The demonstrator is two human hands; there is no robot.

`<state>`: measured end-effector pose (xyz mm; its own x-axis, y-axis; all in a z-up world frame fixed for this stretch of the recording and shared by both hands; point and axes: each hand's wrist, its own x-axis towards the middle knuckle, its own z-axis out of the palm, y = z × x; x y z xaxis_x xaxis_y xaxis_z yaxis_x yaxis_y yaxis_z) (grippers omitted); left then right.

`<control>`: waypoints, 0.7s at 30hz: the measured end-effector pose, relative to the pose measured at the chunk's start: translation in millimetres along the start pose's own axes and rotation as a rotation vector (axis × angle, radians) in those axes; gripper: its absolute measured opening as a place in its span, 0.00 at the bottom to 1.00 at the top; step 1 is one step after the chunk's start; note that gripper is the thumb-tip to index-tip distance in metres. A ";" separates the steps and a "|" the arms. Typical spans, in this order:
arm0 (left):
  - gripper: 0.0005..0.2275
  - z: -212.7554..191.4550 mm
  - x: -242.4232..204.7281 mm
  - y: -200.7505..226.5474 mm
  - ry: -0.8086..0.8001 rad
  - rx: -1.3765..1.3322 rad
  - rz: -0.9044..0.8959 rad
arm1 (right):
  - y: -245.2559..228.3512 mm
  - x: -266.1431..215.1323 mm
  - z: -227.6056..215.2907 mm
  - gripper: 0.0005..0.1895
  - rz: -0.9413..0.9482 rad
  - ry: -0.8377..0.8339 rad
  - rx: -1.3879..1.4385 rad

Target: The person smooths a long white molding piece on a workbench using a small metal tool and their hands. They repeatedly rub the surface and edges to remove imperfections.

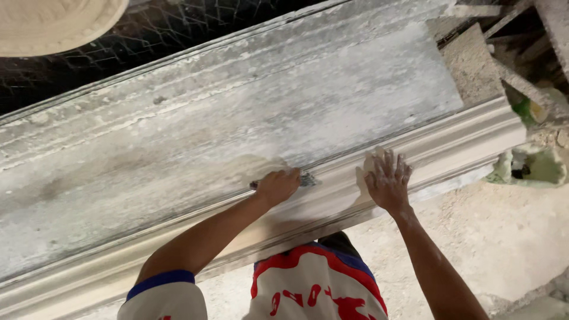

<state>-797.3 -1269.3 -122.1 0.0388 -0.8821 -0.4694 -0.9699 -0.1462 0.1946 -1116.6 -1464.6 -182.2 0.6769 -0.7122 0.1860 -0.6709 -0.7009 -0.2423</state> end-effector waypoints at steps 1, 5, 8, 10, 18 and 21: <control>0.15 -3.8 16.8 9.4 0.012 0.067 0.028 | 14.1 3.9 -2.1 0.32 -0.019 0.020 -0.006; 0.14 -4.3 0.8 -9.3 -0.081 0.281 0.131 | 48.6 10.2 -5.1 0.29 -0.153 0.042 0.052; 0.17 -2.7 -46.3 -35.2 0.024 0.258 0.113 | 52.4 15.0 -0.2 0.30 -0.176 0.049 0.047; 0.17 0.8 -62.4 -34.9 -0.045 0.380 0.084 | 51.0 11.4 2.4 0.31 -0.138 -0.007 0.037; 0.14 -9.4 75.5 69.9 0.062 0.226 0.119 | 41.2 15.2 -15.6 0.28 -0.182 0.086 0.075; 0.12 -19.3 80.2 69.8 0.033 0.217 0.131 | 42.6 17.5 -23.9 0.29 -0.197 0.096 0.070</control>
<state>-857.2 -1358.9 -129.5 -0.0866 -0.9019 -0.4232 -0.9959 0.0671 0.0607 -1140.6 -1507.9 -166.5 0.7584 -0.5648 0.3254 -0.5036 -0.8247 -0.2576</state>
